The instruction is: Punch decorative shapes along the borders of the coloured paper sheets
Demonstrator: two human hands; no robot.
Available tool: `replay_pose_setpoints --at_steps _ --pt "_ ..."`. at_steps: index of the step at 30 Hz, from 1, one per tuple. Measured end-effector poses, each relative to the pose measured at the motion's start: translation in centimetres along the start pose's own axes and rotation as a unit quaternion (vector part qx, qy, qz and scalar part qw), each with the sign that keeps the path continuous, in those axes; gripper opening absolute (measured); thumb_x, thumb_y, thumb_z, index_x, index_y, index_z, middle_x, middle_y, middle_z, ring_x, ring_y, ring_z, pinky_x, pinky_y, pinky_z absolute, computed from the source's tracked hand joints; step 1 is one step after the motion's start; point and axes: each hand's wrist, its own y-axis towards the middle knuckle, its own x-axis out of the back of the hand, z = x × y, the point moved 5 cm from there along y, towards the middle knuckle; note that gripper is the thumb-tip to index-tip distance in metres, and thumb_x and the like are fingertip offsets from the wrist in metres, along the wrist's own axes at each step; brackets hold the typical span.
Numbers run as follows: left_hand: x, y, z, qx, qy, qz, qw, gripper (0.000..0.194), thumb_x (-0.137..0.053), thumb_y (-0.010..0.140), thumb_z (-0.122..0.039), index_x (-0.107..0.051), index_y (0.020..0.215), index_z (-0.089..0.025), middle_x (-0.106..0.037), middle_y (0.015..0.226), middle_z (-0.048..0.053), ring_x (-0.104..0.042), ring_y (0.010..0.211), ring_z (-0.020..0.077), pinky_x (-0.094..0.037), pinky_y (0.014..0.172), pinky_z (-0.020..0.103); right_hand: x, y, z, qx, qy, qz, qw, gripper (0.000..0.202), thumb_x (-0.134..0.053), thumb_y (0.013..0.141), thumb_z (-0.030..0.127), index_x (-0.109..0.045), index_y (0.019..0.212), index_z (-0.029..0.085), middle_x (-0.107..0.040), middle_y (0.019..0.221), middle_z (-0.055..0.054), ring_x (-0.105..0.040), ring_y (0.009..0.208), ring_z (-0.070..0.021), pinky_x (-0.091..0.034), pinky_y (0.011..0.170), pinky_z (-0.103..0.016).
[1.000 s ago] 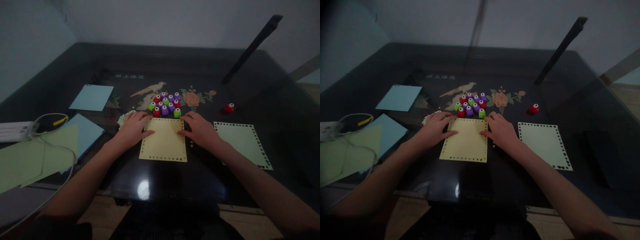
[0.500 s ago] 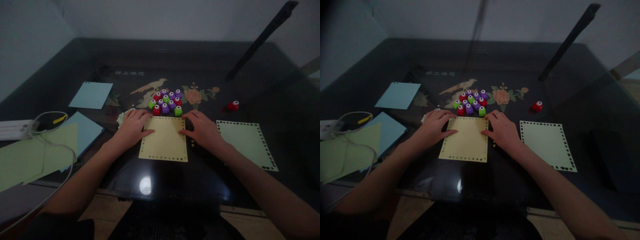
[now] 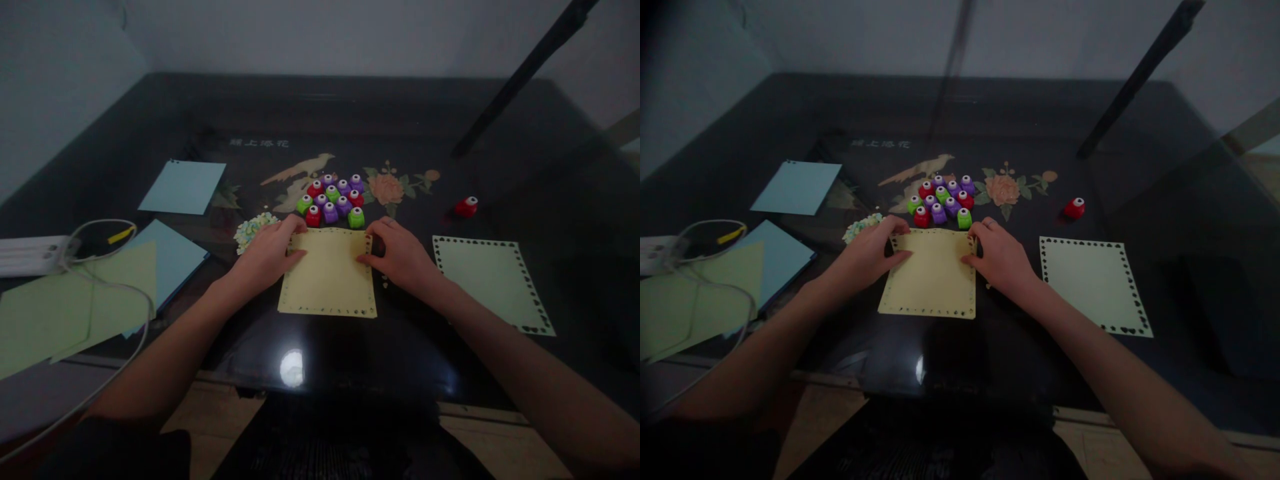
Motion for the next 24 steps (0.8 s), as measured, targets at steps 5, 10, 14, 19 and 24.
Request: replay_pose_setpoints --at_steps 5,10,14,19,24 --pt "1.2 0.2 0.9 0.040 -0.068 -0.013 0.997 0.029 -0.060 0.079 -0.022 -0.054 0.107 -0.019 -0.066 0.085 0.001 -0.063 0.076 0.0193 -0.048 0.072 0.032 0.8 0.0 0.2 -0.039 0.119 0.002 0.992 0.018 -0.066 0.074 0.025 -0.049 0.070 0.021 -0.054 0.067 0.001 -0.051 0.061 -0.0149 -0.038 0.058 -0.029" --pt "1.7 0.5 1.8 0.083 -0.331 -0.051 0.938 0.030 -0.070 0.071 -0.029 -0.057 0.094 -0.017 -0.071 0.087 0.003 -0.067 0.077 0.0182 -0.053 0.070 0.029 1.1 -0.8 -0.3 -0.138 0.393 0.055 0.908 0.024 -0.066 0.075 0.040 -0.059 0.086 0.019 -0.069 0.077 -0.003 -0.061 0.061 -0.0150 -0.047 0.057 -0.029" --pt "1.1 0.4 1.6 0.111 -0.457 -0.085 0.879 0.031 -0.074 0.068 -0.028 -0.056 0.090 -0.016 -0.072 0.086 0.003 -0.068 0.078 0.0176 -0.054 0.074 0.029 0.9 -2.4 0.0 -0.173 0.484 0.125 0.849 0.031 -0.071 0.072 0.041 -0.067 0.095 0.021 -0.074 0.084 -0.003 -0.069 0.075 -0.0193 -0.055 0.067 -0.032" --pt "0.1 0.0 -0.6 0.101 -0.499 -0.067 0.858 0.027 -0.064 0.078 -0.030 -0.058 0.100 -0.015 -0.073 0.089 0.005 -0.068 0.077 0.0172 -0.054 0.073 0.030 1.8 -4.3 -0.6 -0.207 0.463 0.090 0.857 0.021 -0.071 0.072 0.040 -0.075 0.086 0.024 -0.076 0.084 -0.002 -0.071 0.078 -0.0212 -0.058 0.070 -0.034" --pt "-1.8 -0.8 -3.3 0.092 -0.466 0.099 0.874 0.023 -0.058 0.080 -0.035 -0.066 0.087 -0.015 -0.071 0.073 0.003 -0.064 0.061 0.0139 -0.049 0.054 0.023 2.9 -5.8 -2.1 -0.238 0.452 0.014 0.859 0.023 -0.072 0.071 0.040 -0.075 0.091 0.027 -0.076 0.089 -0.003 -0.071 0.080 -0.0225 -0.058 0.073 -0.037"
